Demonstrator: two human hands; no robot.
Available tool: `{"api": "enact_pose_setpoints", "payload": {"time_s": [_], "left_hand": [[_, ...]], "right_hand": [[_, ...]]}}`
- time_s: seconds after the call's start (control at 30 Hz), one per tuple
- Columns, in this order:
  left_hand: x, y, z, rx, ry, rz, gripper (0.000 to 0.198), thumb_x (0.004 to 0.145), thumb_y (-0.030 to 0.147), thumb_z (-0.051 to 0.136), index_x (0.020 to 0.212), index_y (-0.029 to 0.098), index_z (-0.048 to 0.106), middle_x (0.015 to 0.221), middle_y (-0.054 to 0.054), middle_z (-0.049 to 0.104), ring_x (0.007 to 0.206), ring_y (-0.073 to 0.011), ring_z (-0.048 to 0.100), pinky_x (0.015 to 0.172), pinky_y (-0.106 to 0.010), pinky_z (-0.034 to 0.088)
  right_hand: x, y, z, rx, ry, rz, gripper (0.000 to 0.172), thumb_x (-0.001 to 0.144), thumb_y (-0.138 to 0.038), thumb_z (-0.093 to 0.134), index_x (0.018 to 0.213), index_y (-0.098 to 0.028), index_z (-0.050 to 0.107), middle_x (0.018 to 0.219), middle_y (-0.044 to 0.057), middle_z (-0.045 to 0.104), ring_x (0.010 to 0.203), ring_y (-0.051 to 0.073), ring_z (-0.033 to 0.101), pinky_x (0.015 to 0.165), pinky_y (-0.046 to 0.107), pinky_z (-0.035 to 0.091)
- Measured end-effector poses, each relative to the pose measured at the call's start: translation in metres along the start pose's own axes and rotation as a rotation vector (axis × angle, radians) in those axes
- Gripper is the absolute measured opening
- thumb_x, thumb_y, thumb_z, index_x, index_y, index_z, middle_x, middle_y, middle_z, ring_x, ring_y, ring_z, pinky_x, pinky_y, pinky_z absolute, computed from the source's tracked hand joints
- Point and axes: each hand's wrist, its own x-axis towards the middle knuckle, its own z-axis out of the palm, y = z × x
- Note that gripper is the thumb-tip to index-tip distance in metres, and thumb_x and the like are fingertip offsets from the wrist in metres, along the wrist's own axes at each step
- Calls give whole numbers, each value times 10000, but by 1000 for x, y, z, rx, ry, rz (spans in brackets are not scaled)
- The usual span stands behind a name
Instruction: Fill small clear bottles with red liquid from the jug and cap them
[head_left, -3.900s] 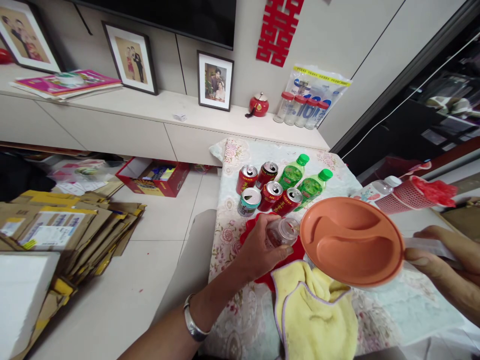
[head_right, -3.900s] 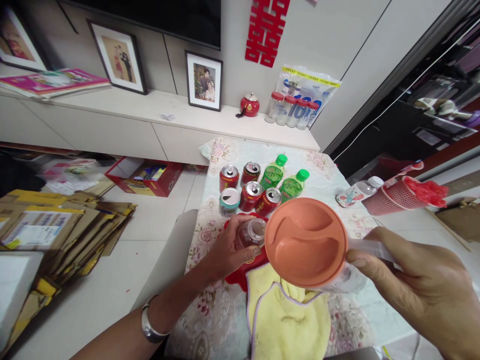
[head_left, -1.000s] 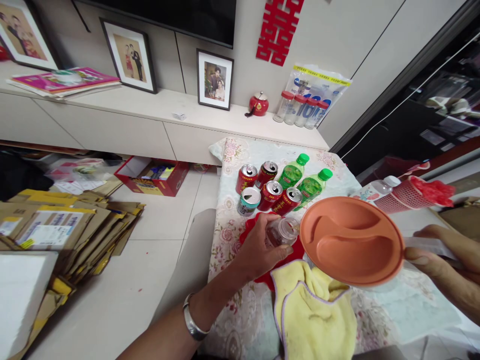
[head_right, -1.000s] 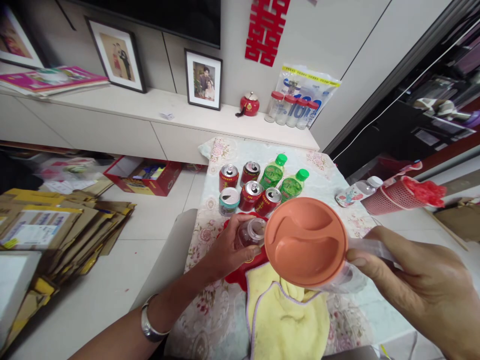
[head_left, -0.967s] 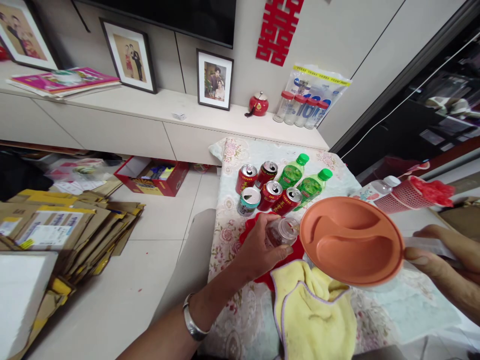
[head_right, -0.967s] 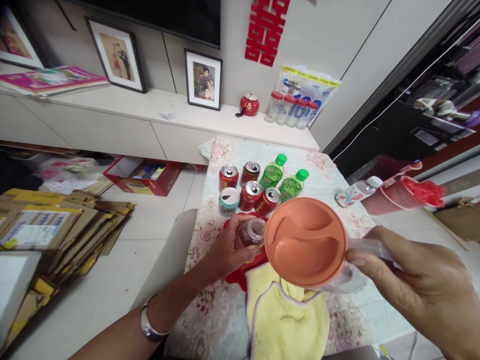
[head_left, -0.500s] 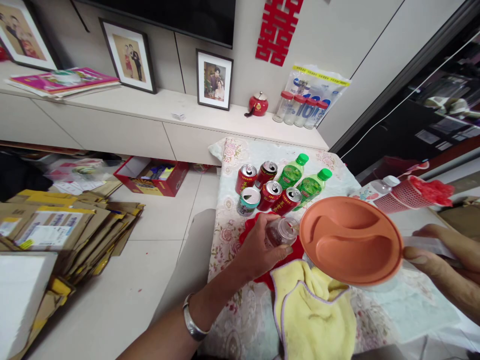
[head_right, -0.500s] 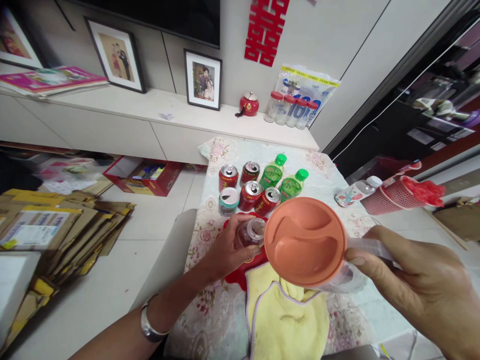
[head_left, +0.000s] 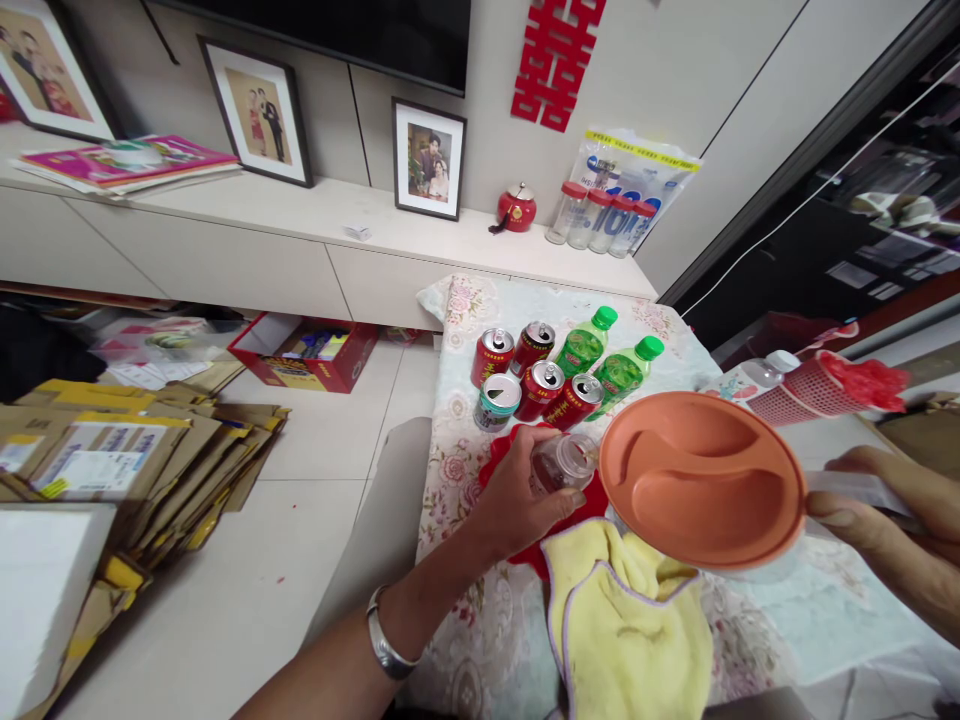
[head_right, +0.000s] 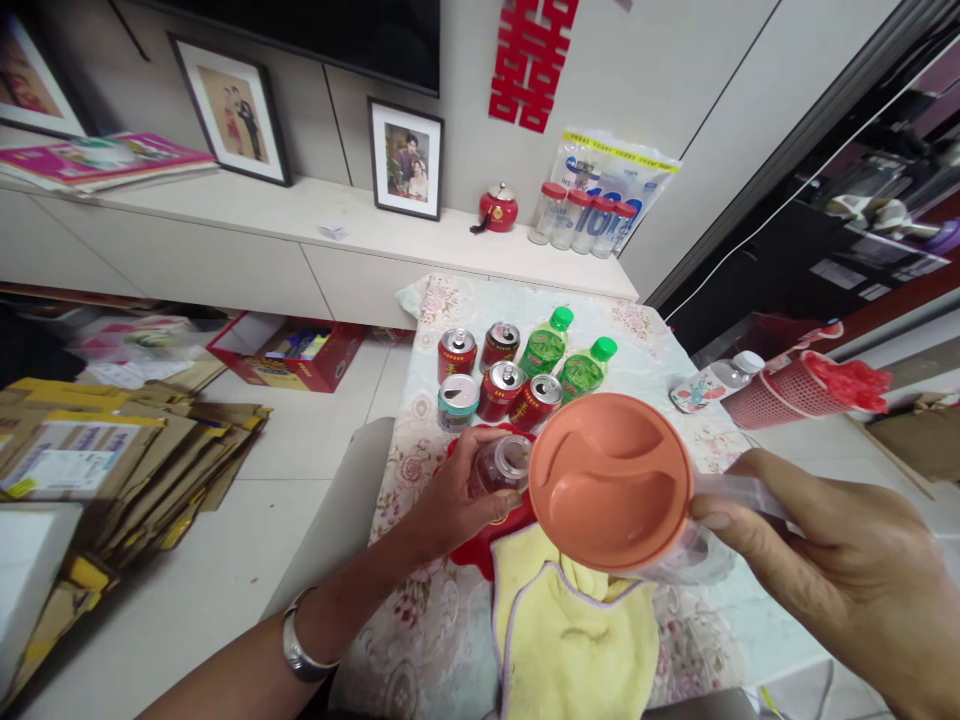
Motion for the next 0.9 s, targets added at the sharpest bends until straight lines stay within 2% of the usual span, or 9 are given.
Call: {"api": "enact_pose_setpoints", "payload": {"time_s": [0.3, 0.63, 0.9], "left_hand": [[0, -1, 0, 3, -5, 4, 590, 782, 237, 833, 1274, 237, 509, 1291, -110, 677, 1191, -297, 674, 1082, -505, 533], [1, -1, 0, 16, 4, 5, 588, 779, 194, 826, 1272, 248, 510, 1277, -94, 690, 1185, -289, 679, 1065, -491, 543], [0, -1, 0, -8, -4, 8, 585, 775, 236, 812, 1276, 232, 510, 1271, -110, 683, 1176, -301, 673, 1075, -529, 532]], "right_hand": [[1, 0, 0, -8, -3, -36, 275, 1030, -514, 652, 974, -244, 655, 571, -78, 430, 404, 74, 406, 424, 211, 323], [2, -1, 0, -6, -12, 1, 294, 1025, -541, 635, 942, -260, 660, 551, -76, 397, 383, 90, 396, 405, 236, 299], [5, -4, -1, -5, -12, -31, 279, 1040, -516, 630, 948, -253, 648, 536, -86, 387, 368, 76, 381, 395, 219, 293]]}}
